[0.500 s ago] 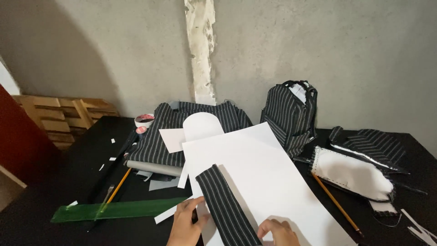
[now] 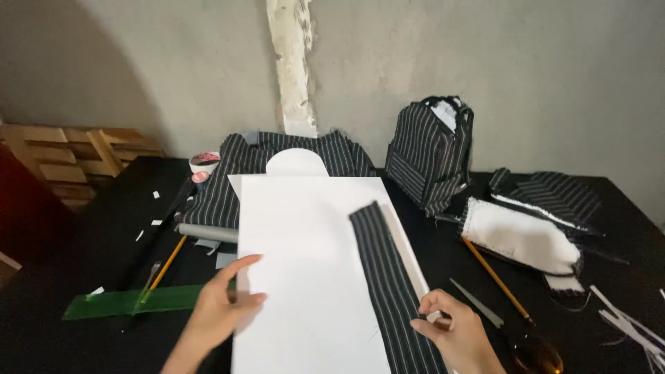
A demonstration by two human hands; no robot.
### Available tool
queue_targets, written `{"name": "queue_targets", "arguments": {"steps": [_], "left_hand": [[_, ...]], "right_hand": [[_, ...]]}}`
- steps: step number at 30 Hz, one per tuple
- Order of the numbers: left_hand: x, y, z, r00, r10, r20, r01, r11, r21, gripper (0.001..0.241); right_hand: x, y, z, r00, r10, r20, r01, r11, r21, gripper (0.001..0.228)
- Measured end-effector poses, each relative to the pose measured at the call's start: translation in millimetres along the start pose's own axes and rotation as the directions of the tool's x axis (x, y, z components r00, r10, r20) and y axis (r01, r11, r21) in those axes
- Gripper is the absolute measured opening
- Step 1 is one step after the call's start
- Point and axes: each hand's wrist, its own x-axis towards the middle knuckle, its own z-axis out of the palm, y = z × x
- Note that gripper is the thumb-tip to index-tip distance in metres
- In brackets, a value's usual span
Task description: Measuring, marking, and cutting paper and fabric to create patterns for leather goods.
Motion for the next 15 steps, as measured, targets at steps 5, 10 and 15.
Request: {"name": "queue_targets", "arguments": {"steps": [5,10,15], "left_hand": [[14.9,-33.1,-29.5,0.994,0.104,0.030,-0.107,0.895,0.432,0.063],[8.1,-35.0,-6.2,0.826,0.563,-0.019,-0.283,0.444,0.850,0.064],[-34.4,18.5,96.0,0.444,0.801,0.402,-0.865,0.265,0.426,0.044]], "right_hand": [[-2.0,5.8,14.5,0.997,-0.053,0.055,0.060,0.988,-0.139,0.019],[2.8,19.1,17.8,0.978,-0.201,0.060,0.210,0.933,-0.293,0.023],[4.1,30.9,14.8,0.940,-0.339,0.039,0.335,0.893,-0.299,0.021]]}}
